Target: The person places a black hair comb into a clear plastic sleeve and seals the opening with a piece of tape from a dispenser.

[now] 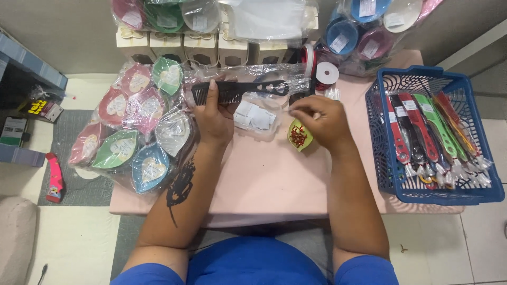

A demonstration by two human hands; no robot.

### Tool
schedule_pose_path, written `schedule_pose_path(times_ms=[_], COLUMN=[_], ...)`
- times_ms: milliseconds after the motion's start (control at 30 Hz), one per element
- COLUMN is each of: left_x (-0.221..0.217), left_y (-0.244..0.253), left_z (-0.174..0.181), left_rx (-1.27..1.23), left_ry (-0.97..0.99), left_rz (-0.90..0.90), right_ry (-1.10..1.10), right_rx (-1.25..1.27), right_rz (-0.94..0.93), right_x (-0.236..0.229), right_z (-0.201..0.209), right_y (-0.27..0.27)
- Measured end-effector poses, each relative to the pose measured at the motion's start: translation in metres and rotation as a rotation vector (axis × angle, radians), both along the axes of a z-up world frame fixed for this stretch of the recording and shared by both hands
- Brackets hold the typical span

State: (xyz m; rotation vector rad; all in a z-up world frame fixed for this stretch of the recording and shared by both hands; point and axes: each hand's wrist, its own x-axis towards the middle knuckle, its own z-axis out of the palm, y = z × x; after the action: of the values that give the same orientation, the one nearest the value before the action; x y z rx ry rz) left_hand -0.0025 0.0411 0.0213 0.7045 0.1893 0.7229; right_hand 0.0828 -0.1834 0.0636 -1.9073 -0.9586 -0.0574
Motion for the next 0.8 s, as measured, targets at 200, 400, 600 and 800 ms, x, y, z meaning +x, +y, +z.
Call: schedule_pose_path(times_ms=[200,400,600,800], left_x=[0.006,0.012,0.010,0.007], left_y=[0.001,0.002,0.001,0.000], left_z=[-0.026,-0.049,-0.049,-0.044], left_rx=[-0.069,-0.154,-0.097,0.041], left_ry=[0.039,0.058,0.068,0.017], left_rz=[-0.047,-0.104,-0.126,-0.122], right_ry=[0.034,0.027,0.148,0.233], right_rx=[0.437,0.518,0.588,0.616], right_rz=[-0.147,-0.197,-0.269,-0.311], right_x=[0.036,0.031,0.032,0.024], right_z=[-0.041,-0.039,-0.054,-0.052], right_y=[-0.046,-0.036,-0.031,-0.019])
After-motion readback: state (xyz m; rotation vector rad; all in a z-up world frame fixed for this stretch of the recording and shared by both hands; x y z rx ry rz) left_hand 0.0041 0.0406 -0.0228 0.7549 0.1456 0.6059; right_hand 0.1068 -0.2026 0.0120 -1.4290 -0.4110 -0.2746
